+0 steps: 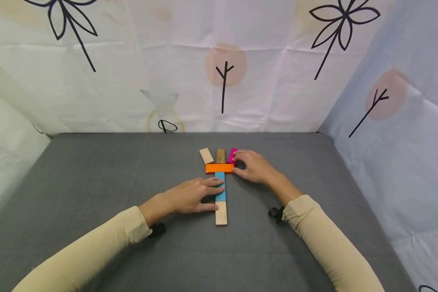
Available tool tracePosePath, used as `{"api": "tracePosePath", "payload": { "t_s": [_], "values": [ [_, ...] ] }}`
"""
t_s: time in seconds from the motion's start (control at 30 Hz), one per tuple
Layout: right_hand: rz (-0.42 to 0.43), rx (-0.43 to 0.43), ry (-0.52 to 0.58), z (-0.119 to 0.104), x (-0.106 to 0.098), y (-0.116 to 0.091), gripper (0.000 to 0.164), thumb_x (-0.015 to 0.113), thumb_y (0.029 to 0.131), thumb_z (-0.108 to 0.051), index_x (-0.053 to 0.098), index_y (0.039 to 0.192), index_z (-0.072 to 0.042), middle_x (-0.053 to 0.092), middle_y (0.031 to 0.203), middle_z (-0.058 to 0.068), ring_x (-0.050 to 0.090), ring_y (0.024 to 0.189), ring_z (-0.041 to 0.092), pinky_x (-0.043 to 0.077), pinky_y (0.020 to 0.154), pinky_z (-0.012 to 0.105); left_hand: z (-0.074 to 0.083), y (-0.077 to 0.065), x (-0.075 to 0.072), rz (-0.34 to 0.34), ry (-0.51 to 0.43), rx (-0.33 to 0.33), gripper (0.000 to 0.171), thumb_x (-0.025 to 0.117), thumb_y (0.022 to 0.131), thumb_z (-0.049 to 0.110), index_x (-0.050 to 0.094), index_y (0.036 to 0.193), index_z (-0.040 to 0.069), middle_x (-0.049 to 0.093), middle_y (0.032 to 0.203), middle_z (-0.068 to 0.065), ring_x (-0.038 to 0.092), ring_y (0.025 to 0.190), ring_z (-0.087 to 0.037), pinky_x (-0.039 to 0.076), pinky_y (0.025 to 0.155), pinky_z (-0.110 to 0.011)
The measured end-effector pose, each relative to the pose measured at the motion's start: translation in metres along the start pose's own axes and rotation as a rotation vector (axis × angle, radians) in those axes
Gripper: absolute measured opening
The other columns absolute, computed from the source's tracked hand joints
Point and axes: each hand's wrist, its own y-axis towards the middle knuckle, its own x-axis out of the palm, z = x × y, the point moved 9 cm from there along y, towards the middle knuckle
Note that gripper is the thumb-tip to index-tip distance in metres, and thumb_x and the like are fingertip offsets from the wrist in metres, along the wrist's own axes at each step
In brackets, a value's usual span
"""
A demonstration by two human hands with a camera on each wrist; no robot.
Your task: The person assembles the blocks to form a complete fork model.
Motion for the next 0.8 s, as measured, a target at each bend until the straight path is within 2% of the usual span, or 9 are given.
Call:
{"api": "tracePosePath", "payload": {
  "t_s": [0.27,0.37,0.5,0.6,0.8],
  "values": [
    [-0.004,-0.013,-0.083,-0.003,-0.002,0.004,0.038,0.069,0.094,-0.022,0.07,0.121,0.005,0.057,0.138,0.022,0.038,0.14,0.042,0.026,0.112,0.062,0.0,0.003,-0.005,0.033,0.058,0.02,0.059,0.063,0.097,0.047,0.056,0.143,0.011,0.045,0.153,-0.006,0.051,0.134,-0.023,0.043,0.107,-0.04],
    [-0.01,-0.008,-0.097,-0.002,-0.003,0.005,0.041,0.068,0.094,-0.025,0.068,0.124,0.003,0.053,0.142,0.022,0.035,0.142,0.043,0.025,0.112,0.064,-0.001,0.005,-0.006,0.022,0.086,0.01,0.06,0.062,0.096,0.048,0.056,0.144,0.012,0.045,0.152,-0.006,0.048,0.136,-0.021,0.043,0.107,-0.043],
    [-0.023,0.033,-0.094,0.007,-0.004,0.003,0.049,0.067,0.095,-0.029,0.062,0.134,-0.001,0.046,0.149,0.021,0.031,0.144,0.042,0.017,0.111,0.069,-0.002,0.005,-0.006,0.0,0.103,-0.009,0.06,0.061,0.097,0.049,0.055,0.145,0.013,0.045,0.153,-0.005,0.045,0.138,-0.02,0.043,0.106,-0.046],
    [-0.018,0.083,-0.111,0.017,-0.008,0.0,0.054,0.066,0.096,-0.032,0.056,0.141,-0.003,0.042,0.153,0.02,0.029,0.145,0.041,0.01,0.11,0.073,-0.004,0.006,-0.006,-0.014,0.092,-0.023,0.061,0.057,0.098,0.051,0.053,0.146,0.013,0.042,0.154,-0.005,0.042,0.14,-0.021,0.041,0.108,-0.047],
    [0.015,0.174,-0.167,0.039,-0.018,-0.008,0.059,0.063,0.098,-0.032,0.047,0.148,-0.004,0.038,0.155,0.019,0.028,0.145,0.041,0.004,0.108,0.076,-0.011,0.004,0.002,-0.049,0.046,-0.042,0.065,0.049,0.101,0.055,0.045,0.151,0.015,0.035,0.159,-0.003,0.03,0.147,-0.022,0.035,0.112,-0.048]
  ]
}}
